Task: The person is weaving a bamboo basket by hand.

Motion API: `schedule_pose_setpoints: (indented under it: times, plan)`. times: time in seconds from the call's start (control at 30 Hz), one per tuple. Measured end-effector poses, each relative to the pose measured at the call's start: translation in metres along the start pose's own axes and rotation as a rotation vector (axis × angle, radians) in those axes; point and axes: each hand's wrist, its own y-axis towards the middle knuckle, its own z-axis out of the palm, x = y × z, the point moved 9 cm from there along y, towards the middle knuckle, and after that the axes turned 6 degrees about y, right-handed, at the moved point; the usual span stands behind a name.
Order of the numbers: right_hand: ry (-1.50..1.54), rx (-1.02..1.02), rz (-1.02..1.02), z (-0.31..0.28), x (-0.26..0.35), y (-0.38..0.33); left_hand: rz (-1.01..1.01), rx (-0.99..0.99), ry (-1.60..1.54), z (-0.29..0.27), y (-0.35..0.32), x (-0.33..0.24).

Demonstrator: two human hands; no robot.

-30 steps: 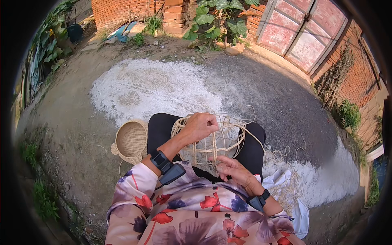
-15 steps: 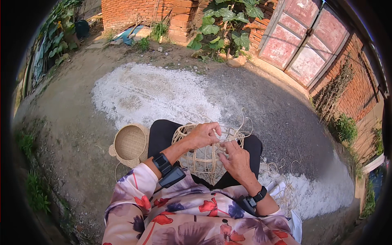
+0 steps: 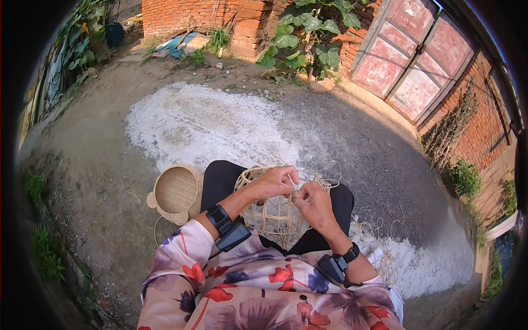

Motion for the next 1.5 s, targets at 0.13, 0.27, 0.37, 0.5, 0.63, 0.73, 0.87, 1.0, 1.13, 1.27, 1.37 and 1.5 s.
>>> schedule_pose_setpoints:
  times: [0.13, 0.27, 0.37, 0.5, 0.63, 0.73, 0.87, 1.0, 1.13, 1.27, 1.37, 1.5]
  plan:
    - [0.594, 0.086, 0.369, 0.015, -0.032, -0.008, -0.04, 0.044, -0.033, 0.002, -0.001, 0.003]
    - [0.584, 0.071, 0.215, 0.004, -0.016, -0.006, -0.025, 0.044, -0.037, 0.003, 0.001, 0.005]
    - [-0.078, -0.009, -0.154, -0.015, 0.018, -0.011, -0.02, 0.035, 0.017, 0.002, 0.001, 0.005]
    - [-0.284, 0.042, -0.257, -0.016, 0.028, -0.022, -0.002, 0.009, 0.066, -0.001, -0.003, 0.003]
    - [-0.141, 0.197, -0.108, -0.019, 0.009, -0.01, 0.064, -0.051, 0.199, -0.003, -0.005, -0.006]
    - [-0.079, 0.098, -0.044, -0.031, -0.004, 0.019, 0.069, -0.068, 0.173, -0.002, -0.006, -0.007]
    - [-0.127, 0.1, -0.038, -0.012, -0.011, 0.042, 0.085, -0.097, 0.128, -0.002, -0.002, -0.008]
    - [-0.099, 0.091, -0.028, -0.006, -0.015, 0.041, 0.049, -0.132, 0.139, -0.002, 0.0, -0.002]
    - [0.026, 0.108, 0.047, -0.031, -0.038, 0.02, 0.06, -0.17, 0.214, -0.002, 0.003, -0.002]
    - [-0.263, -0.163, 0.214, -0.115, -0.114, -0.03, 0.032, -0.168, 0.18, -0.001, 0.002, 0.001]
    - [-0.412, -0.324, 0.455, -0.21, -0.21, -0.093, 0.058, -0.166, 0.191, -0.001, 0.002, -0.002]
    - [-0.64, -0.556, 0.753, -0.353, -0.31, -0.225, 0.005, -0.148, 0.143, 0.002, 0.006, 0.003]
